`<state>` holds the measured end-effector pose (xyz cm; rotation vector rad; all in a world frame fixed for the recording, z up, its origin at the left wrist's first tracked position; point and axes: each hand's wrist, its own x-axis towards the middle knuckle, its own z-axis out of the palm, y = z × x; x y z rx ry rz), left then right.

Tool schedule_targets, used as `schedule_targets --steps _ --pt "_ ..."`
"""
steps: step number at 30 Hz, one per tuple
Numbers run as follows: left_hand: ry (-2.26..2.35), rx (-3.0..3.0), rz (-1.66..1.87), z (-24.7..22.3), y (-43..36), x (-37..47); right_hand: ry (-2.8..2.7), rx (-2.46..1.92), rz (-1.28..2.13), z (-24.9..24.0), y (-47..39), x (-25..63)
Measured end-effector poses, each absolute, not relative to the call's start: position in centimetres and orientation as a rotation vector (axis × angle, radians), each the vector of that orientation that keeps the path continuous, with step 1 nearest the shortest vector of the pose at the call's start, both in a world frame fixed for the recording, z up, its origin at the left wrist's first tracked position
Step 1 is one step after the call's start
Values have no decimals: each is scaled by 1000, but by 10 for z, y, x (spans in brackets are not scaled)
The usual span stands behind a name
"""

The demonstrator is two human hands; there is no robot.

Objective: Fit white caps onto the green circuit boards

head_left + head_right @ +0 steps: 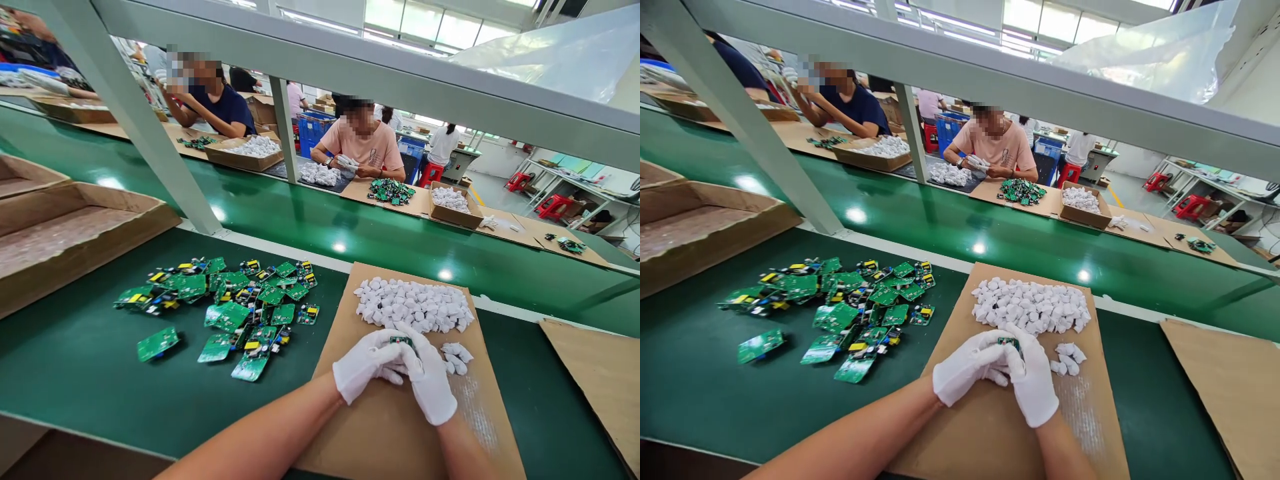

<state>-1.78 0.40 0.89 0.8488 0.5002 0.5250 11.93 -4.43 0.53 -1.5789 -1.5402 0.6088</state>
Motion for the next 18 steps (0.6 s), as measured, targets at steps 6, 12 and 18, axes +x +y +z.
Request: schedule_targets --steps 6,12,18 --pt "517 932 584 14 2 -17 -1469 -1446 835 11 -46 119" --pt "582 1007 647 15 -2 -15 -1482 -1448 798 2 -44 120" --pt "511 953 572 12 1 -15 -1455 -1484 842 1 -40 125"
